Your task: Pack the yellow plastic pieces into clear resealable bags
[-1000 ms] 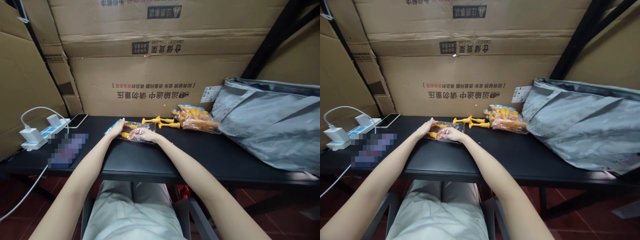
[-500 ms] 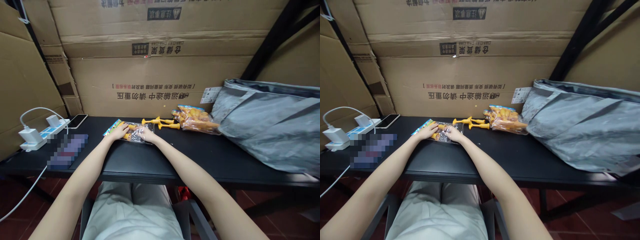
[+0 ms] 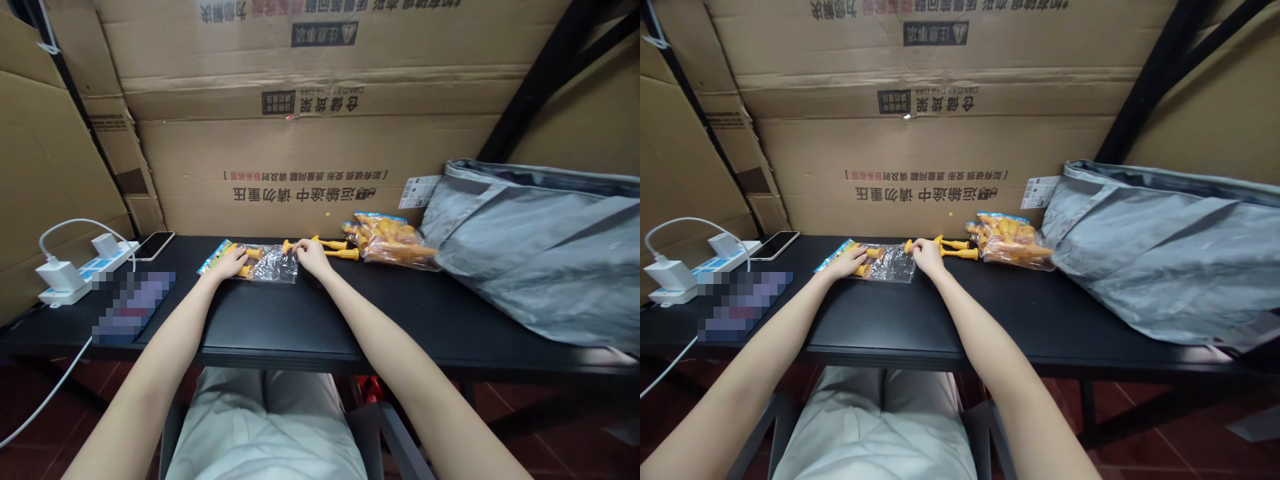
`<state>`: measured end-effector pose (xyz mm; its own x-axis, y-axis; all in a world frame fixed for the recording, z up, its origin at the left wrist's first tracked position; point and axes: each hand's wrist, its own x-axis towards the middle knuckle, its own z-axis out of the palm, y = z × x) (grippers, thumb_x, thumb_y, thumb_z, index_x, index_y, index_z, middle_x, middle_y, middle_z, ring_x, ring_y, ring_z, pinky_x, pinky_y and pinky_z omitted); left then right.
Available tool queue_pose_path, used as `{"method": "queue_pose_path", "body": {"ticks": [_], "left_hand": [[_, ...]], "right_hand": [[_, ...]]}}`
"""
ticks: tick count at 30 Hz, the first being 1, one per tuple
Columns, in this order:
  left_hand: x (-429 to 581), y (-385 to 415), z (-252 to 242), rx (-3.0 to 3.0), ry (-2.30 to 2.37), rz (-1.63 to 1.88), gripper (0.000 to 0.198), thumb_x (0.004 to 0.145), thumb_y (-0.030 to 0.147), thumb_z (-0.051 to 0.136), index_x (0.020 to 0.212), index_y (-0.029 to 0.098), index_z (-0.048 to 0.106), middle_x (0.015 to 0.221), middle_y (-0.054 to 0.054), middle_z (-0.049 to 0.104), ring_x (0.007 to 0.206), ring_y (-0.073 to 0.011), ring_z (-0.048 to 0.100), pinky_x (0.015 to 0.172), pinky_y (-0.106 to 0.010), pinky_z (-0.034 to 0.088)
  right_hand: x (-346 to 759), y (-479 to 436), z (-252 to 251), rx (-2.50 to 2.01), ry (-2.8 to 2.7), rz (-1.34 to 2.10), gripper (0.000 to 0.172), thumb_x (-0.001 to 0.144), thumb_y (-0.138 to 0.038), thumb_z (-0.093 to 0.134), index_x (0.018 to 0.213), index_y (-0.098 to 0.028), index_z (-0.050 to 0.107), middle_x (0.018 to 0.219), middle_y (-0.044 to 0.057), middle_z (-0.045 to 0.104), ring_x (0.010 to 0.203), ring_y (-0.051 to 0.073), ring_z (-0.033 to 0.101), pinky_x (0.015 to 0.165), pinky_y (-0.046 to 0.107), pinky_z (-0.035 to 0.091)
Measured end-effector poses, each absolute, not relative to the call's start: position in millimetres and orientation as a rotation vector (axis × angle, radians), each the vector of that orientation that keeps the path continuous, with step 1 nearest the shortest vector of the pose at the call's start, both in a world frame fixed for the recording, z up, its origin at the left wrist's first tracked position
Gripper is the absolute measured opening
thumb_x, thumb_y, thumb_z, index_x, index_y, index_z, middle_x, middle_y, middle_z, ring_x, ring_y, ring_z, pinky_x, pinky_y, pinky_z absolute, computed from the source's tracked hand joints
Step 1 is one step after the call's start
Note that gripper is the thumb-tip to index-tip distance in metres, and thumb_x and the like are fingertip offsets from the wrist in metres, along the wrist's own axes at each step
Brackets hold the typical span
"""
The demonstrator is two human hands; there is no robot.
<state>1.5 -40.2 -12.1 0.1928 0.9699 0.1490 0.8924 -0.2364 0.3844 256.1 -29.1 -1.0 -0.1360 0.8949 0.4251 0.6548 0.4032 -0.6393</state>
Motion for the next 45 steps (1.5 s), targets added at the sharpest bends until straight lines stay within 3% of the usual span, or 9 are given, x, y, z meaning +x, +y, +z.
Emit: {"method": "queue_pose_path", "body": {"ticks": [6,10,18,23,30,33,37,40,45], "left_hand": [[-11,-35,-17,2.25,1.834,0.612,0.048,0.092,0.034,0.03,0.13,0.014,0.051,0.141,-0.008,0.046,0.132,-0.0191,0.039,0.112,-0.031,0.025],[-12,-35,-17,2.231,1.858,0.637,0.047,0.092,0.035,0.032,0.13,0.016,0.052,0.141,-0.007,0.047,0.132,-0.0201,0.04,0.111,-0.033,0.026],[-12,-35,-17,2.258,1.844,0.633,0.046,0.092,0.034,0.032,0.129,0.016,0.053,0.138,-0.007,0.051,0.13,-0.0196,0.043,0.11,-0.032,0.028],[-11,-35,-16,2.23,1.87,0.606,0.046,0.092,0.035,0.032,0.13,0.017,0.052,0.141,-0.006,0.048,0.131,-0.0182,0.041,0.111,-0.029,0.027],[-11,-35,-15,2.224,1.849,0.611,0.047,0.091,0.035,0.032,0.129,0.016,0.052,0.141,-0.008,0.047,0.13,-0.0199,0.042,0.11,-0.032,0.028],[-11,-37,-14,2.232,1.832,0.606,0.046,0.091,0.035,0.032,0.126,0.017,0.054,0.137,-0.007,0.051,0.13,-0.0206,0.043,0.109,-0.032,0.03],[-10,-39,-11,2.236,1.833,0.596,0.047,0.091,0.035,0.031,0.127,0.015,0.053,0.138,-0.008,0.05,0.13,-0.0207,0.042,0.109,-0.031,0.029],[-9,-40,-11,2.232,1.823,0.601,0.047,0.091,0.035,0.031,0.127,0.014,0.053,0.139,-0.009,0.049,0.13,-0.0203,0.042,0.108,-0.029,0.03],[-10,-38,-12,2.232,1.821,0.612,0.044,0.091,0.034,0.032,0.123,0.015,0.056,0.135,-0.009,0.053,0.127,-0.0207,0.045,0.108,-0.031,0.031]], "right_hand": [[292,-17,-10,-1.566,-1.912,0.056,0.046,0.077,-0.008,0.044,0.122,-0.011,0.055,0.131,0.013,0.052,0.121,0.023,0.049,0.101,0.036,0.041],[296,-16,-14,-1.643,-2.039,0.032,0.048,0.084,-0.015,0.043,0.131,-0.012,0.048,0.144,0.011,0.04,0.129,0.026,0.039,0.105,0.039,0.037],[283,-29,-4,-1.764,-2.085,-0.144,0.039,0.089,-0.027,0.041,0.125,-0.013,0.052,0.128,0.015,0.047,0.113,0.028,0.049,0.089,0.04,0.045],[283,-34,1,-1.831,-2.089,-0.192,0.033,0.084,-0.016,0.045,0.115,-0.016,0.055,0.121,0.014,0.052,0.111,0.028,0.046,0.088,0.043,0.04],[294,-25,1,-1.697,-2.07,-0.089,0.021,0.079,-0.025,0.058,0.099,-0.02,0.059,0.107,0.011,0.062,0.109,0.031,0.047,0.091,0.052,0.033],[298,-14,-3,-1.55,-1.904,0.115,0.026,0.076,-0.031,0.061,0.099,-0.02,0.058,0.103,0.009,0.064,0.101,0.027,0.054,0.091,0.051,0.036],[298,-1,-4,-1.235,-1.535,0.414,0.043,0.074,-0.036,0.062,0.111,-0.018,0.049,0.103,0.009,0.062,0.093,0.02,0.06,0.083,0.037,0.047],[296,1,0,-1.126,-1.339,0.46,0.052,0.074,-0.039,0.062,0.117,-0.018,0.041,0.106,0.01,0.06,0.094,0.019,0.061,0.082,0.035,0.049],[284,-15,11,-1.069,-1.449,0.337,0.042,0.077,-0.037,0.061,0.11,-0.018,0.045,0.106,0.011,0.059,0.095,0.019,0.059,0.084,0.034,0.048]]}}
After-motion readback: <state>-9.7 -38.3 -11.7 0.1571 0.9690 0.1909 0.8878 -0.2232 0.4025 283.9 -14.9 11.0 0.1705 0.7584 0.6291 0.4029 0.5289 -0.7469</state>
